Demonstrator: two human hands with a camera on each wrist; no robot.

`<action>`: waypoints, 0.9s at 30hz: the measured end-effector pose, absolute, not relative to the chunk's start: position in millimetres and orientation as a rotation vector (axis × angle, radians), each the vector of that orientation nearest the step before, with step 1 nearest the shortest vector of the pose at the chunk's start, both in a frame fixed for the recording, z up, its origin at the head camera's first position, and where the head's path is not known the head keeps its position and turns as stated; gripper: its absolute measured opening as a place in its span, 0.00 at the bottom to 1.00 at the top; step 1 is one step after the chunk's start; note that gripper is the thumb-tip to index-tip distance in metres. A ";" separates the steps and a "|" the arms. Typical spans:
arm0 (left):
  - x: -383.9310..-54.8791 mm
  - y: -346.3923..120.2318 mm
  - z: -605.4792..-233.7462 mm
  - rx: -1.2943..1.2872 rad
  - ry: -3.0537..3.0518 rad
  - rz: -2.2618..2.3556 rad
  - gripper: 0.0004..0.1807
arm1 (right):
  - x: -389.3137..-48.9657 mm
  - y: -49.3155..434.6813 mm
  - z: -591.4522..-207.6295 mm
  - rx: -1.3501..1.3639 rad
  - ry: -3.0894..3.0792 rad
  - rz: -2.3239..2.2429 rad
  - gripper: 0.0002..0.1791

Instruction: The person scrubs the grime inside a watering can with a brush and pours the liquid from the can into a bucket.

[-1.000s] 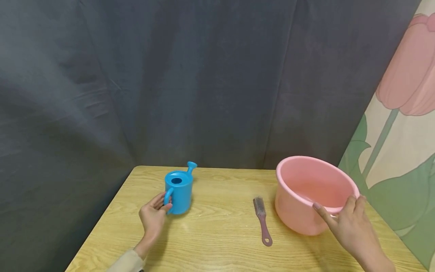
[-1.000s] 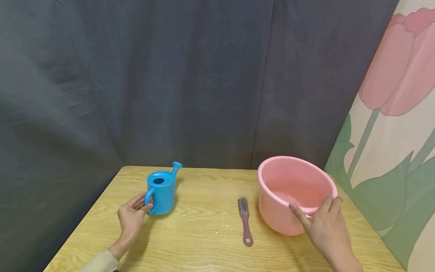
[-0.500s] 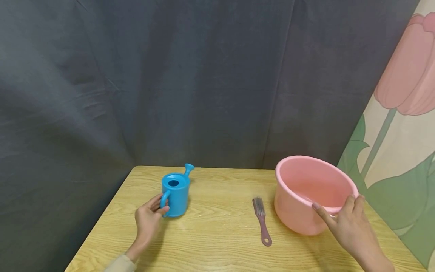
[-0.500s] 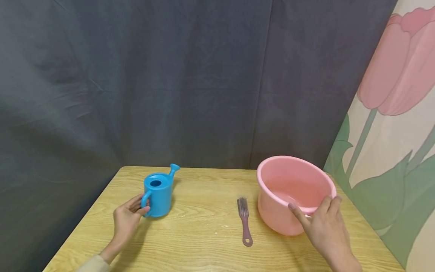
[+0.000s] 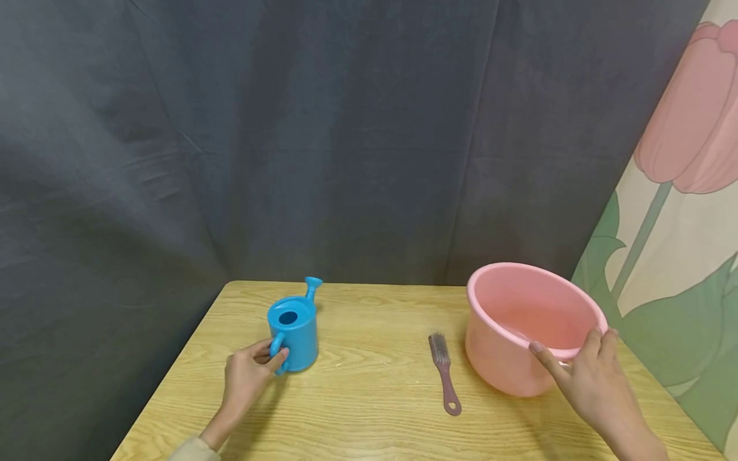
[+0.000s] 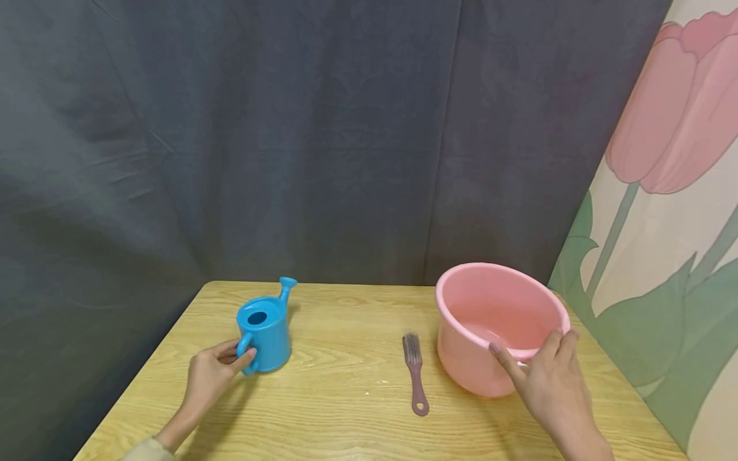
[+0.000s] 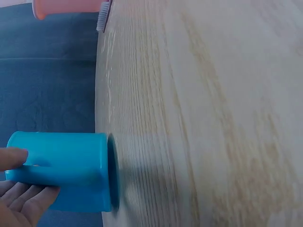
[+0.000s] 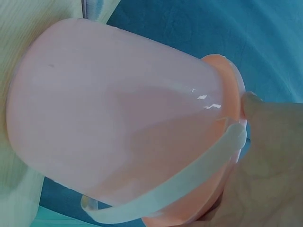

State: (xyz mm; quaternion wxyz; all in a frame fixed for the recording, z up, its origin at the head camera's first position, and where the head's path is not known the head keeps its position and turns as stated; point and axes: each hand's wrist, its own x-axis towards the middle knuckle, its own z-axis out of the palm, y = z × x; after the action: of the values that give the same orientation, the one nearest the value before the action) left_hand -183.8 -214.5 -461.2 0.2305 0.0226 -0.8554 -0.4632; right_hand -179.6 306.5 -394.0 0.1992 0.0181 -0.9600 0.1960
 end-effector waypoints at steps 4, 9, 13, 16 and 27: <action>-183.1 -212.8 -462.6 0.095 -2.377 -1.238 0.14 | -179.5 307.0 -394.5 0.050 -2.680 0.557 0.56; -180.5 -210.8 -464.6 0.129 -2.401 -1.184 0.11 | -179.0 307.2 -395.4 0.053 -2.665 0.566 0.55; -179.3 -209.6 -465.3 0.121 -2.400 -1.106 0.09 | -178.8 307.0 -395.8 0.057 -2.656 0.569 0.55; -178.2 -209.4 -465.8 0.107 -2.399 -1.050 0.09 | -178.6 306.9 -395.5 0.053 -2.670 0.568 0.57; -176.9 -212.3 -467.1 0.044 -2.382 -1.023 0.10 | -180.1 306.1 -395.8 0.060 -2.647 0.617 0.58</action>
State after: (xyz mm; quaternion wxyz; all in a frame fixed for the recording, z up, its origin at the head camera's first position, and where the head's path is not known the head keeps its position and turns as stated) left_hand -176.9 -212.3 -467.1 0.2712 0.0162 -0.8843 -0.3798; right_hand -180.1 306.1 -395.8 0.2099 0.0217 -0.9519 0.2220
